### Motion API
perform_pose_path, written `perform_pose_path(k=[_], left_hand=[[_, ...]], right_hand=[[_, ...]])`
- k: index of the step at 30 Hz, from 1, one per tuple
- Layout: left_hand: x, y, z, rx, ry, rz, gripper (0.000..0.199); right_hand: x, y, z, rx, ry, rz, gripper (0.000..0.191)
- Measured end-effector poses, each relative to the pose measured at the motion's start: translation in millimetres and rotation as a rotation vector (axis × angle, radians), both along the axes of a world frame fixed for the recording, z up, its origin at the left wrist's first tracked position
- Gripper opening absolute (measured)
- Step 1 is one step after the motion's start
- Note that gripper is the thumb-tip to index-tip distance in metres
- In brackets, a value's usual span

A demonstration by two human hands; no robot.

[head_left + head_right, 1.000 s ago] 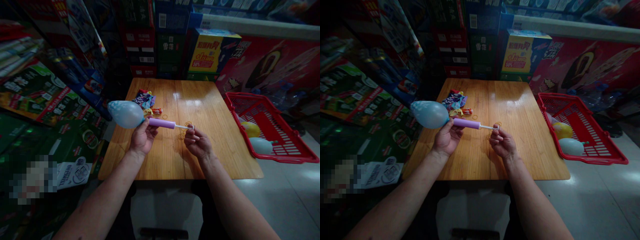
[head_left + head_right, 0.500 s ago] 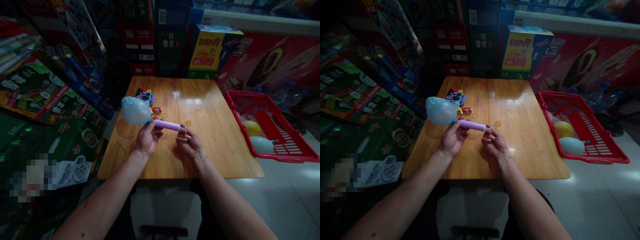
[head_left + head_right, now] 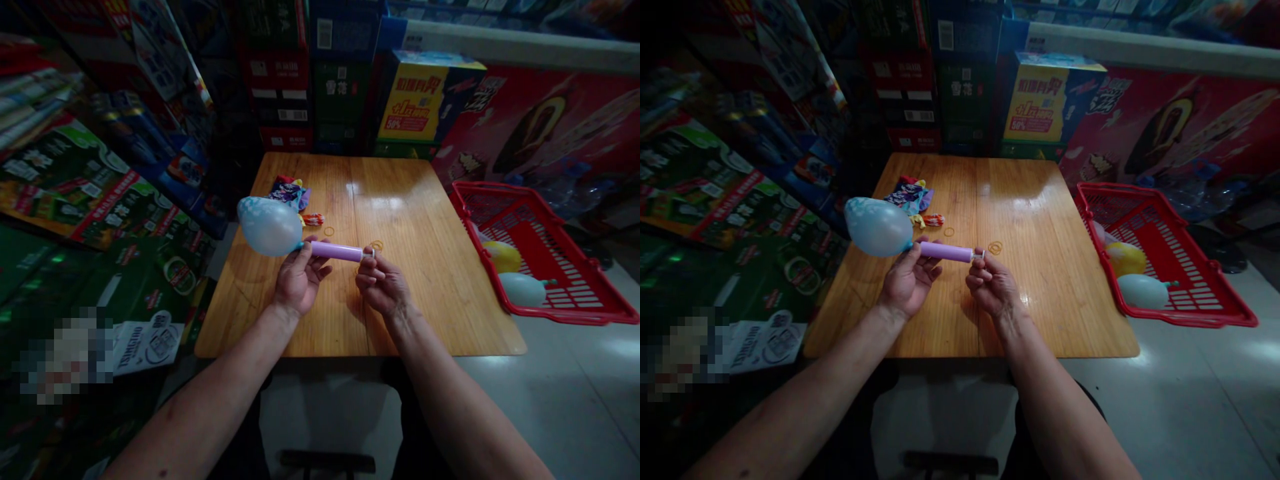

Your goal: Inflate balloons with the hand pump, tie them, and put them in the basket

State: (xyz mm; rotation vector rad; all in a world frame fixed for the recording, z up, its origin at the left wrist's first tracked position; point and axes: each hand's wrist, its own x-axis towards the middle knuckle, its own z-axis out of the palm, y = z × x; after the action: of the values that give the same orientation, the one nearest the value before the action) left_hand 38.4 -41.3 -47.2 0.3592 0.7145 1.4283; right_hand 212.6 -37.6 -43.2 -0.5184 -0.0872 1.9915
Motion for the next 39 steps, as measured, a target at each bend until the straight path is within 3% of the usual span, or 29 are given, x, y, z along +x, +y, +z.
perform_pose_path(k=[6,10,18,24,27,29,35,39], left_hand=[[-17.2,15.4,2.2,-0.051,-0.012,0.013,0.025],[-28.8,18.7,3.6,-0.001,0.006,0.096,0.026],[0.4,-4.1,-1.2,-0.014,0.005,-0.004,0.030],[-15.0,9.8,2.9,-0.046,-0.002,0.007,0.024],[-26.1,14.4,7.4,-0.015,0.020,0.076,0.025],[-25.3,11.7,10.3,0.014,0.033,0.099,0.026],[-1.3,-4.2,11.9,0.048,0.030,-0.029,0.028],[-5.5,1.7,9.8,0.060,0.031,-0.022,0.028]], right_hand=[[20.3,2.3,3.7,0.017,-0.014,0.034,0.009],[28.3,1.8,4.2,0.040,0.012,-0.017,0.009],[0.2,-5.4,-0.1,0.034,-0.015,-0.005,0.005],[21.1,-0.9,3.6,0.036,-0.020,0.040,0.006],[31.1,0.9,4.7,0.063,-0.001,0.018,0.007],[28.3,0.5,4.1,0.058,0.006,-0.008,0.007],[0.1,-4.1,0.9,-0.007,0.056,-0.022,0.006],[5.2,-1.7,0.2,-0.012,0.080,-0.010,0.008]])
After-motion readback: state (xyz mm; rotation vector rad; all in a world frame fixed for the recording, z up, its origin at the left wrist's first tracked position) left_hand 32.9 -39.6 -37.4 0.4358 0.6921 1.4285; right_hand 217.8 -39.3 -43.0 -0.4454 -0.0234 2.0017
